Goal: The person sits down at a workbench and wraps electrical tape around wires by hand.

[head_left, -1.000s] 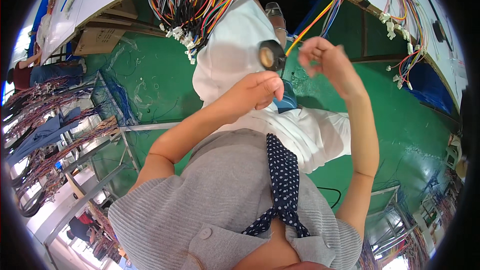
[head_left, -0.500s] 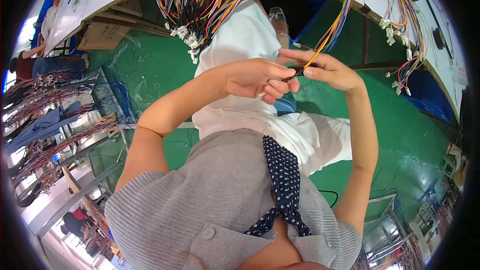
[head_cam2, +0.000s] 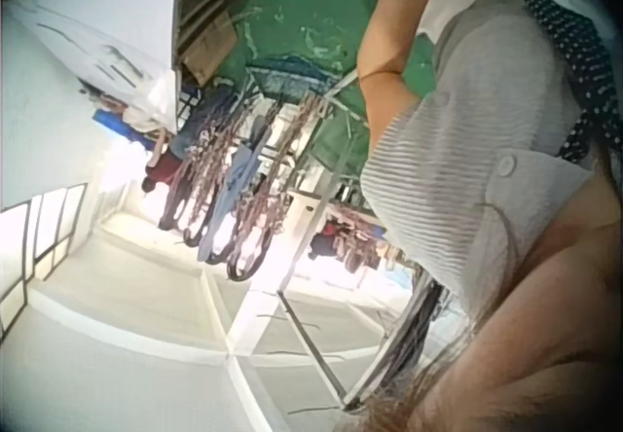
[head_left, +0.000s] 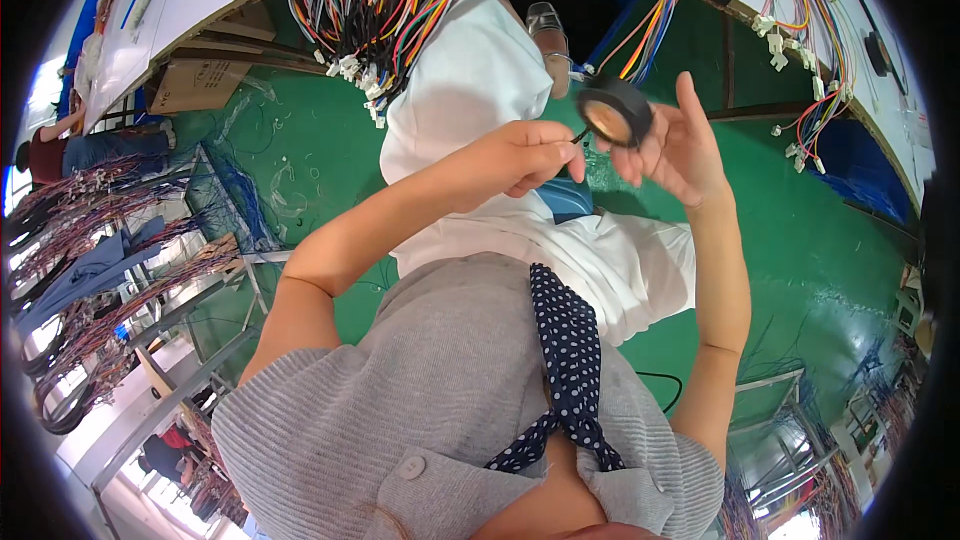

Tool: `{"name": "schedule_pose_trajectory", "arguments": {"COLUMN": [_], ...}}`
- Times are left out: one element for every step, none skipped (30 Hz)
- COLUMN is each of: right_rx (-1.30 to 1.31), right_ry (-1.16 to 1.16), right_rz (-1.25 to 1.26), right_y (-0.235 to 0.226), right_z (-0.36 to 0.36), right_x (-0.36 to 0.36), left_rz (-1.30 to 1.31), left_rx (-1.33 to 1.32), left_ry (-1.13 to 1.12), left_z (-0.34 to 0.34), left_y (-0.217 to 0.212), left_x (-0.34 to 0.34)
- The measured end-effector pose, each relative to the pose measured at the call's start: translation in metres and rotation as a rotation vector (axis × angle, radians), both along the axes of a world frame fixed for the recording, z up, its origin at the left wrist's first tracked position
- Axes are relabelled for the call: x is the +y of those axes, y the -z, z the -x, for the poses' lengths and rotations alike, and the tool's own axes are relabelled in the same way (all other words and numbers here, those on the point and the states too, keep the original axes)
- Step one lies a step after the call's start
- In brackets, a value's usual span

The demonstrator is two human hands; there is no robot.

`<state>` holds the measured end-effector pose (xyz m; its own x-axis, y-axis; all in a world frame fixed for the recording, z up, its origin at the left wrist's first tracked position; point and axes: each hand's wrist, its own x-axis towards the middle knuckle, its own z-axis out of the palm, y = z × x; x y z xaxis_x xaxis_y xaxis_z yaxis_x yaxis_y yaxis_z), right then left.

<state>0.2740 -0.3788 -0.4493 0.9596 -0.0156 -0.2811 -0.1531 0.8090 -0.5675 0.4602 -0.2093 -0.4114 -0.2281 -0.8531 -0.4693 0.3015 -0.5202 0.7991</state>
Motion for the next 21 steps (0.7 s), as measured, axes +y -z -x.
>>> {"name": "schedule_pose_trajectory", "arguments": {"right_rx": [-0.052, 0.032, 0.030, -0.065, -0.161, -0.206, -0.206, -0.198, -0.189, -0.188, -0.165, -0.140, -0.140, -0.050, 0.041, 0.038, -0.004, -0.040, -0.039, 0.118, 0.285], "right_ry": [0.066, 0.104, 0.103, 0.134, 0.163, 0.113, 0.112, 0.013, -0.085, -0.084, -0.126, -0.166, -0.163, -0.171, -0.178, -0.179, -0.113, -0.036, -0.027, -0.015, 0.005], "right_rz": [0.095, 0.306, 0.307, 0.540, 0.774, 0.661, 0.663, 0.707, 0.751, 0.752, 0.737, 0.722, 0.724, 0.732, 0.739, 0.739, 0.495, 0.249, 0.250, 0.483, 0.719], "right_y": [0.007, 0.007, 0.006, 0.004, 0.001, 0.000, -0.003, -0.007, -0.009, -0.007, -0.003, -0.001, -0.001, -0.003, -0.006, -0.012, -0.021, -0.024, -0.025, -0.026, -0.027], "right_z": [-0.002, -0.011, -0.017, -0.025, -0.031, -0.036, -0.038, -0.040, -0.041, -0.040, -0.038, -0.035, -0.031, -0.028, -0.024, -0.015, -0.005, 0.003, 0.000, -0.006, -0.014], "right_x": [-0.004, -0.005, 0.000, 0.006, 0.011, 0.013, 0.011, 0.010, 0.009, 0.008, 0.005, 0.002, 0.000, 0.001, 0.001, 0.003, 0.006, 0.009, 0.011, 0.014, 0.017], "left_rz": [0.002, -0.025, -0.052, -0.050, -0.079, -0.108, -0.106, -0.120, -0.134, -0.134, -0.146, -0.159, -0.158, -0.147, -0.136, -0.136, 0.145, 0.426, 0.428, 0.334, 0.247], "left_rx": [-0.001, 0.065, 0.131, 0.130, 0.173, 0.216, 0.216, 0.264, 0.312, 0.312, 0.323, 0.335, 0.334, 0.266, 0.198, 0.196, -0.151, -0.495, -0.493, -0.469, -0.440], "left_ry": [0.001, 0.016, 0.031, 0.030, 0.016, 0.003, 0.002, 0.011, 0.021, 0.023, 0.009, -0.003, 0.000, -0.039, -0.077, -0.079, -0.176, -0.256, -0.248, -0.180, -0.106], "left_z": [0.000, 0.000, 0.000, -0.001, -0.003, -0.004, -0.004, -0.004, -0.005, -0.005, -0.006, -0.007, -0.008, -0.009, -0.010, -0.005, 0.005, 0.013, 0.017, 0.021, 0.026], "left_y": [0.000, 0.000, 0.001, 0.001, 0.002, 0.003, 0.002, 0.000, -0.001, 0.000, 0.002, 0.003, 0.004, 0.005, 0.005, 0.016, 0.033, 0.038, 0.039, 0.030, 0.022], "left_x": [-0.001, -0.001, -0.001, -0.001, 0.001, 0.001, 0.001, 0.001, 0.001, 0.001, 0.002, 0.002, 0.001, 0.001, 0.001, 0.003, 0.005, 0.005, 0.007, 0.007, 0.005]}}
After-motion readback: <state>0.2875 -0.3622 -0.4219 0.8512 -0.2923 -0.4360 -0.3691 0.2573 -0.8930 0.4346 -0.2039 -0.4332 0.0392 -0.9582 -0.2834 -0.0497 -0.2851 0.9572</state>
